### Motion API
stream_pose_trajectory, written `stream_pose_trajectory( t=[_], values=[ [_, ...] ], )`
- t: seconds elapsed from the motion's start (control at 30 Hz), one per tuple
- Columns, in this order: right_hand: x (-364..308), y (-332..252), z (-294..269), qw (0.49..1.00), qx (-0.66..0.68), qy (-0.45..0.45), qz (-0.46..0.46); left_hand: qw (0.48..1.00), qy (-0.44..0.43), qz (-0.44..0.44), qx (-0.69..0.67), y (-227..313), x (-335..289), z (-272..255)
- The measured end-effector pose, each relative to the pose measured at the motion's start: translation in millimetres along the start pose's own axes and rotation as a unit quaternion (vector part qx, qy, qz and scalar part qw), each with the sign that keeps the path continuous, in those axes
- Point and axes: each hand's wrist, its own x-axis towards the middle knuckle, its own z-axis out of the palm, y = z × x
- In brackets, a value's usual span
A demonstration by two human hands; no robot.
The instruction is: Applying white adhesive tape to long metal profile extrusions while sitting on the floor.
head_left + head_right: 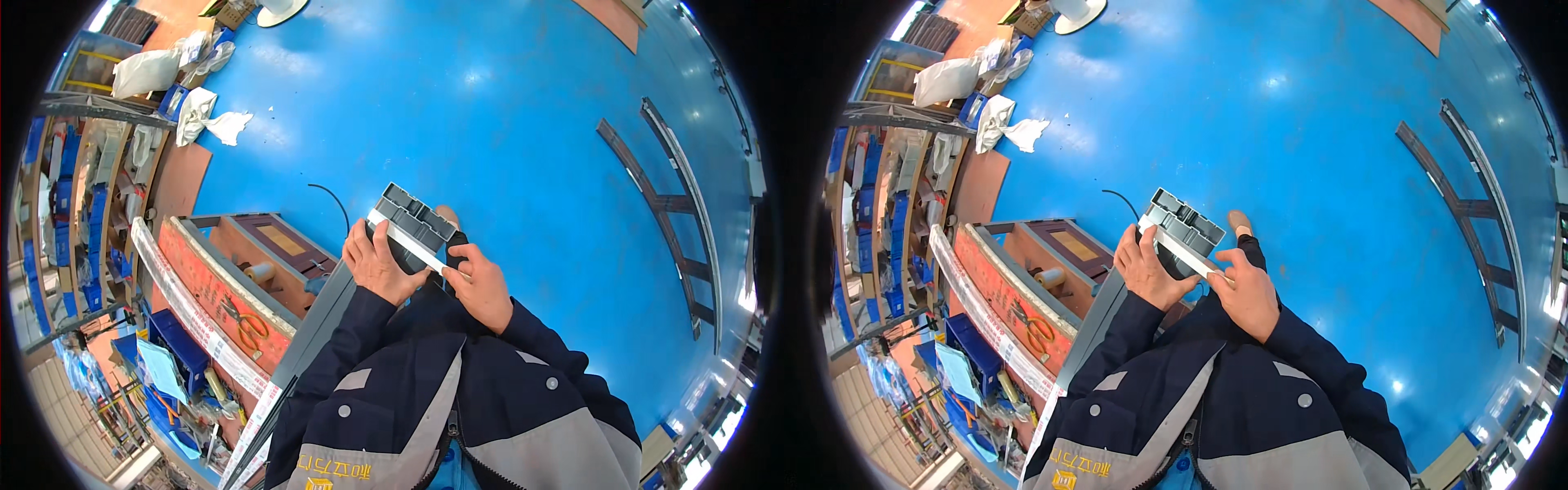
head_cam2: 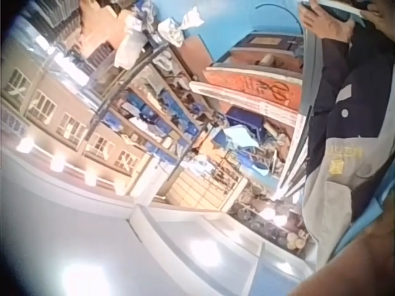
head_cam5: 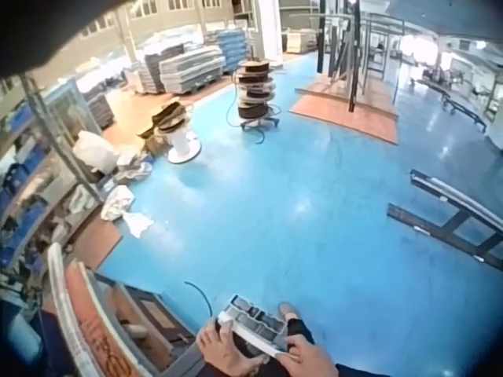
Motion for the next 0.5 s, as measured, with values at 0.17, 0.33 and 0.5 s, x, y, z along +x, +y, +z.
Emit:
stream_pose_trajectory(
  t=[0.17,0.33,0.5],
  values=[
    [3.4,1.7,1.9,0.999,-0.042,0.015,-0.006,0.999,-0.026,-0.025,-0.003,0.7,1.6,-3.0],
    [7.6,1.1,2.0,0.996,-0.063,-0.007,0.066,1.0,-0.008,-0.024,0.009,-2.5,-0.6,1.9],
    [17.3,21.5,8.0,0.997,-0.065,0.021,0.037,1.0,-0.004,-0.028,0.005,1.0,1.0,3.2]
  ],
)
